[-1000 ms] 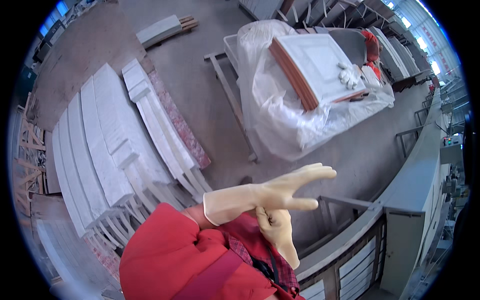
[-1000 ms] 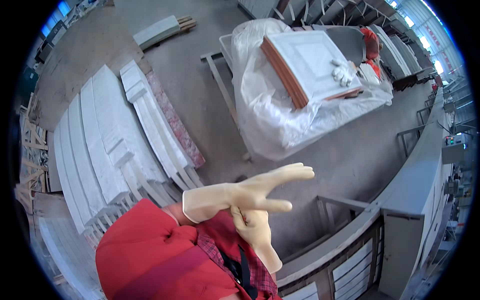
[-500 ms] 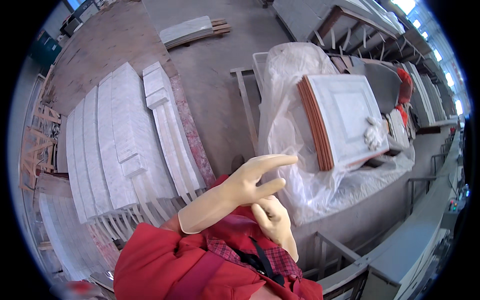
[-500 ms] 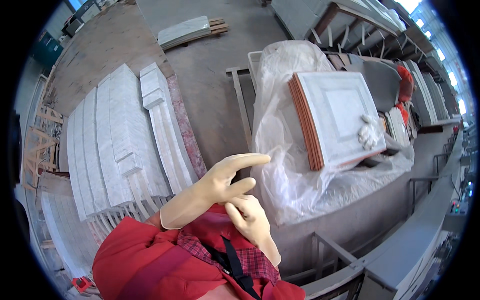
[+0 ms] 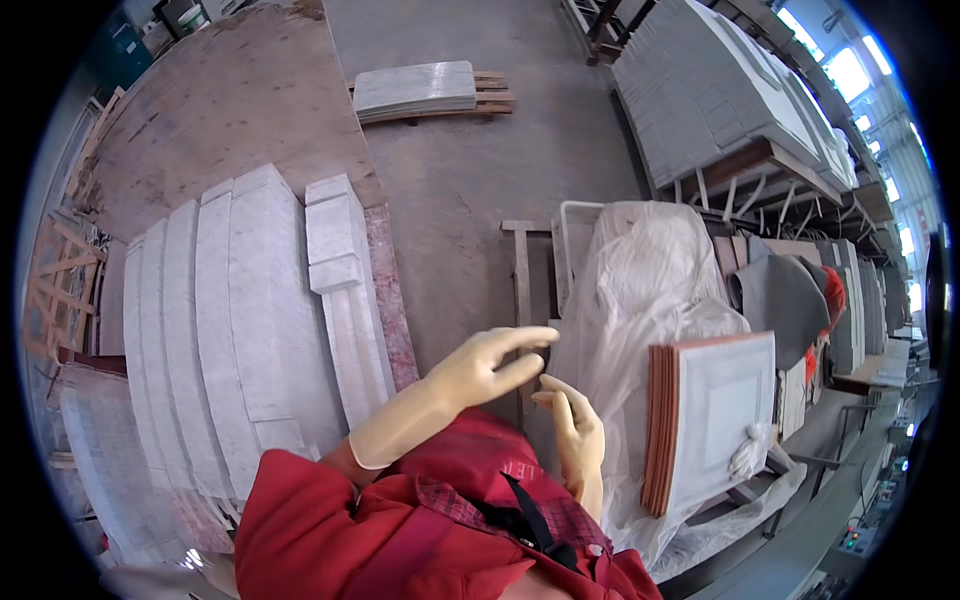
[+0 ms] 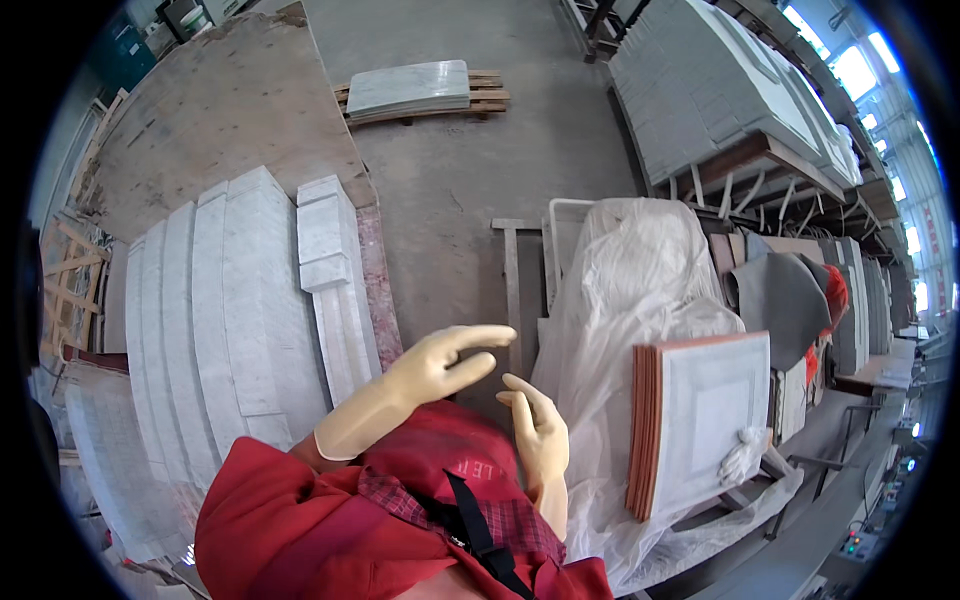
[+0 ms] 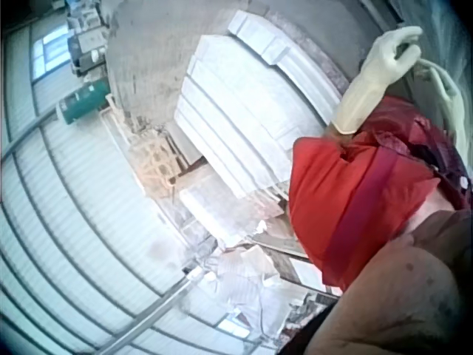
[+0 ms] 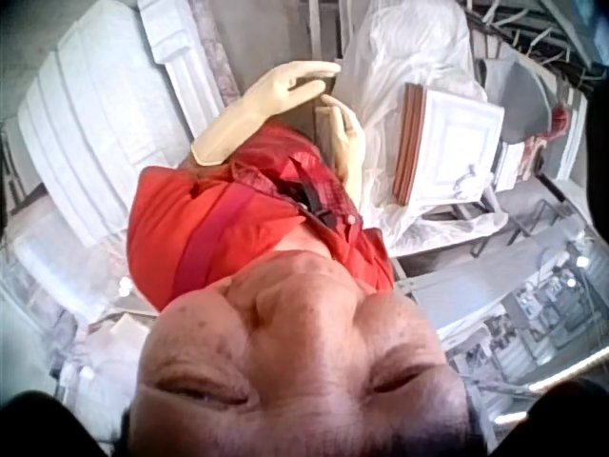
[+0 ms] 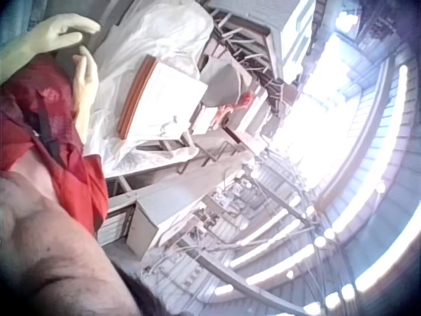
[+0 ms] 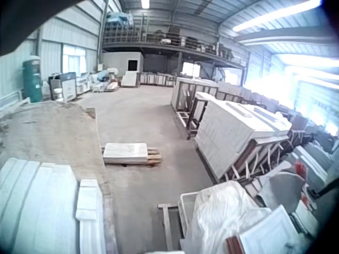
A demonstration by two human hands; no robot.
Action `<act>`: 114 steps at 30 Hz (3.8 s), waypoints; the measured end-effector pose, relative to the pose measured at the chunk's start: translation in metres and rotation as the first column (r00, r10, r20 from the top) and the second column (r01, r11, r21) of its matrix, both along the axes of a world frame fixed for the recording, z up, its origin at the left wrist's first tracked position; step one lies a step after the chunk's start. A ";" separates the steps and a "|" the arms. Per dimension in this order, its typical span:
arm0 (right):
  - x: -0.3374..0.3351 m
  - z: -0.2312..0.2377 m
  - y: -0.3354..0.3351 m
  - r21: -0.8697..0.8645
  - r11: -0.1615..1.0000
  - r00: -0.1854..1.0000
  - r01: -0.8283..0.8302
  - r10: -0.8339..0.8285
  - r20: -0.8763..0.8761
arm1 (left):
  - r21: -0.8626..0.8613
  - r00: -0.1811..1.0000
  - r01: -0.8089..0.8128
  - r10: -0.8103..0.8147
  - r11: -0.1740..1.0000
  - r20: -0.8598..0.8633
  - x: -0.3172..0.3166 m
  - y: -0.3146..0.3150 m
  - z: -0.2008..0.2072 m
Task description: The person picks up rectangular tiles from a stack and places them one by one onto a mesh conveyor belt. They walk to retrieve more tiles and continue arranging them in rows on the belt.
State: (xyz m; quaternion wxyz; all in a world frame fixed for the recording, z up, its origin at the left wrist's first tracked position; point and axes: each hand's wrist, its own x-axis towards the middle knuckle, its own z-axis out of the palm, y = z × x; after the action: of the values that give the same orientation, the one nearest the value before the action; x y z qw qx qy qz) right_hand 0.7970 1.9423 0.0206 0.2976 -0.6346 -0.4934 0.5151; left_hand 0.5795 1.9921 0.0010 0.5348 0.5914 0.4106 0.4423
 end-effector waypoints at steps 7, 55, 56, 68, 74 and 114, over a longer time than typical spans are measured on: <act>-0.085 -0.012 0.162 0.007 0.920 0.871 -0.393 0.370 0.323 | -0.306 0.936 -0.334 0.351 0.892 0.002 -0.109 0.076 -0.057; -0.597 -0.469 1.407 -0.275 0.541 0.362 -0.795 0.787 0.500 | -0.963 0.378 -0.225 0.897 -0.151 -0.229 -0.487 1.046 -0.458; -0.607 -0.504 1.420 -0.309 0.479 0.257 -0.822 0.795 0.550 | -0.963 0.358 -0.213 0.904 -0.163 -0.232 -0.489 1.052 -0.484; -0.738 -0.723 1.595 0.111 0.249 0.217 -0.962 0.451 0.866 | -0.990 0.124 -0.087 0.985 -0.110 -0.120 -0.509 1.175 -0.687; -0.741 -0.744 1.592 0.091 0.283 0.221 -0.955 0.470 0.855 | -0.996 -0.005 -0.079 0.999 -0.041 -0.041 -0.490 1.204 -0.721; -0.793 -0.701 1.518 -0.522 0.388 0.373 -0.760 0.917 0.139 | -0.887 -0.148 -0.284 0.931 -0.364 -0.335 -0.535 1.103 -0.625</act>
State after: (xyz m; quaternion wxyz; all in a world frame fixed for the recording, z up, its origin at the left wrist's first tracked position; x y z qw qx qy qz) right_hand 0.0039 3.4600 -0.6802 -0.2504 -0.4190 -0.6923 0.5315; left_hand 0.0448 3.0951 -0.6235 0.3613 -0.4167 0.6115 0.5673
